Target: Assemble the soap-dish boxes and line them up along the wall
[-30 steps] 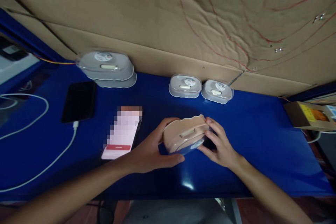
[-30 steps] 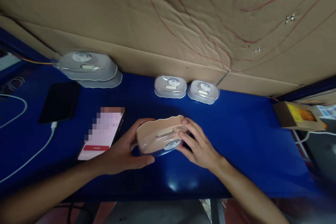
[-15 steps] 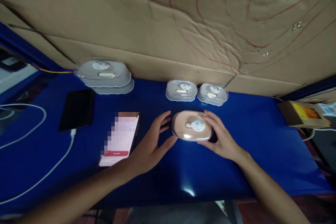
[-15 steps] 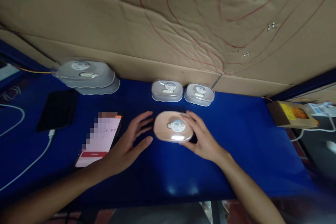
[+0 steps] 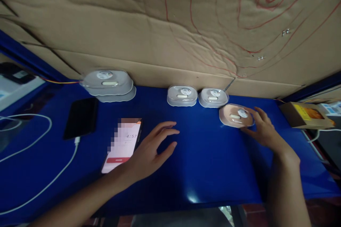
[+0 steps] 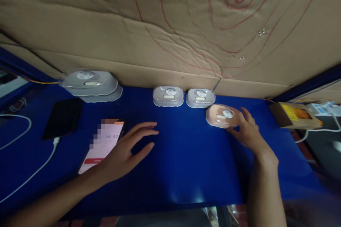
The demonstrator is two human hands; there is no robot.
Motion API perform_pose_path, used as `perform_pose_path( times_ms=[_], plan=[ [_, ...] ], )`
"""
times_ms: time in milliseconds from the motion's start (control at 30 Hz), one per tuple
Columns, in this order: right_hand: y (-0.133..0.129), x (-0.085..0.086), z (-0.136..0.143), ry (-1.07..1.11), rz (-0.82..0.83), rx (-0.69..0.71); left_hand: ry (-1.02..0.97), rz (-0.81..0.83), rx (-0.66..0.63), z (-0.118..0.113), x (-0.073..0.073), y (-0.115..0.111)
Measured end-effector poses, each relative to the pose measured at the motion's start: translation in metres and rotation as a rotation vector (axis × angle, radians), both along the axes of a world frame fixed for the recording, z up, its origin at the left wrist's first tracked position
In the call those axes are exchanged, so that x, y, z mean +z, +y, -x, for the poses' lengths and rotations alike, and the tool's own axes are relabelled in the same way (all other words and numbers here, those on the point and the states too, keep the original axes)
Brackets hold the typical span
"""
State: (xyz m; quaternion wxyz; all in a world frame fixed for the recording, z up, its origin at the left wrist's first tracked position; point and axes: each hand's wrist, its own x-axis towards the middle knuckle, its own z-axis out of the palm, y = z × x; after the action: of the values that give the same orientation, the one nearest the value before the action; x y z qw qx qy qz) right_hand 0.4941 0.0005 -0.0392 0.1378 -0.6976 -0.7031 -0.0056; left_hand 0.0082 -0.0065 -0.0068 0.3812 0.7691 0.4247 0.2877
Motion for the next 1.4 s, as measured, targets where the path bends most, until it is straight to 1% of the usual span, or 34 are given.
perform_pose_path(
  times_ms=[33, 100, 200, 267, 333, 500, 600, 667, 767, 833, 867, 933, 1033, 1167, 1300, 1400],
  plan=[
    [0.0, -0.002, -0.006, -0.057, -0.003, -0.068, -0.005, 0.004, 0.001, 0.0, 0.001, 0.0],
    [0.002, -0.005, -0.012, -0.084, -0.031, -0.119, -0.016, 0.014, -0.002, 0.0, 0.0, 0.001],
    [0.011, -0.008, -0.011, -0.008, -0.126, -0.1, -0.017, 0.01, -0.01, -0.001, -0.001, 0.001],
    [0.02, -0.011, -0.005, 0.028, -0.159, -0.089, -0.001, -0.004, -0.016, -0.001, -0.001, 0.0],
    [0.029, -0.014, 0.002, 0.067, -0.192, -0.054, 0.018, -0.022, -0.018, -0.001, -0.002, -0.001],
    [0.044, -0.016, 0.025, 0.191, -0.247, 0.118, 0.087, -0.139, -0.01, 0.0, -0.007, 0.0],
    [0.048, -0.015, 0.042, 0.21, -0.2, 0.155, 0.196, -0.25, 0.035, 0.003, -0.011, 0.016],
    [0.05, -0.016, 0.054, 0.204, -0.164, 0.138, 0.286, -0.317, 0.113, 0.004, -0.013, 0.033],
    [0.051, -0.021, 0.071, 0.191, -0.162, 0.091, 0.417, -0.351, 0.23, 0.006, -0.013, 0.061],
    [0.051, -0.024, 0.08, 0.196, -0.173, 0.083, 0.482, -0.39, 0.258, 0.007, -0.013, 0.07],
    [0.05, -0.026, 0.084, 0.2, -0.176, 0.08, 0.504, -0.424, 0.272, 0.007, -0.014, 0.071],
    [0.049, -0.029, 0.089, 0.213, -0.186, 0.08, 0.532, -0.491, 0.285, 0.006, -0.014, 0.064],
    [0.049, -0.033, 0.092, 0.244, -0.205, 0.102, 0.541, -0.539, 0.253, 0.005, -0.016, 0.041],
    [0.049, -0.034, 0.097, 0.296, -0.236, 0.149, 0.533, -0.565, 0.145, 0.007, -0.018, 0.015],
    [0.05, -0.036, 0.102, 0.384, -0.267, 0.18, 0.471, -0.565, 0.047, 0.012, -0.019, 0.002],
    [0.052, -0.038, 0.103, 0.405, -0.263, 0.189, 0.412, -0.556, -0.057, 0.011, -0.017, -0.006]
  ],
)
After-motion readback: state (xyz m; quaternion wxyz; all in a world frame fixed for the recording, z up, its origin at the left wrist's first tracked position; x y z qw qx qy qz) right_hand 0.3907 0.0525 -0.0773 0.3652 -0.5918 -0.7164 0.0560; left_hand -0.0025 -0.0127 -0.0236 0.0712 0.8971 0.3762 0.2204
